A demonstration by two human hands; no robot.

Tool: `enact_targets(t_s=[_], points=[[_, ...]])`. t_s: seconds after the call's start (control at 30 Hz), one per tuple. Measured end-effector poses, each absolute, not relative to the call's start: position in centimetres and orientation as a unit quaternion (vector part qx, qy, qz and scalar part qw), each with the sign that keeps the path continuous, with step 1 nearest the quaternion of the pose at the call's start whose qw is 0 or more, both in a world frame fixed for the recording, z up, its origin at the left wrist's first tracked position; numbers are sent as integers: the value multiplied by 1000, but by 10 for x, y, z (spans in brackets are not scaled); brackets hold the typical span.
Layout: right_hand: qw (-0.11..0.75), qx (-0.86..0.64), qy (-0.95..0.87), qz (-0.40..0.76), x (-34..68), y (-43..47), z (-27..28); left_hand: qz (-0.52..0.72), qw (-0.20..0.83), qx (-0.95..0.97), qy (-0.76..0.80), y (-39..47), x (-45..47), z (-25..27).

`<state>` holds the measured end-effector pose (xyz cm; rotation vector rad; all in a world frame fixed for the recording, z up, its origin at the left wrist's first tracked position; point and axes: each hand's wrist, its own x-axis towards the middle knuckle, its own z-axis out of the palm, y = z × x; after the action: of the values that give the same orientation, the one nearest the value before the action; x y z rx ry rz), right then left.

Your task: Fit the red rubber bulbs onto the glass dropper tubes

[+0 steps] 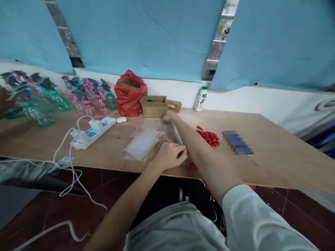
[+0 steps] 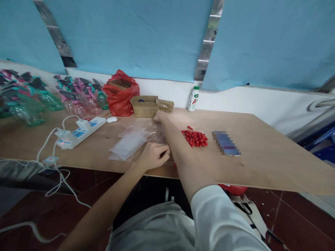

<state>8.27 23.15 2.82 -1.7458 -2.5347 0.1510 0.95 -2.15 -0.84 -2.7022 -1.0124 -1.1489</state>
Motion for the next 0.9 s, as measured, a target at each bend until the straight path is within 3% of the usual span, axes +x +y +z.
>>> enact_targets(t_s=[0.53,0.9], points=[[-38,-406,-908,-96,81,225,43,-362,43,-876,-315,-22,12,-10],[-71,-393,-902,-166,81,214,55,-381,39,-867,-320,-24,13,-7]])
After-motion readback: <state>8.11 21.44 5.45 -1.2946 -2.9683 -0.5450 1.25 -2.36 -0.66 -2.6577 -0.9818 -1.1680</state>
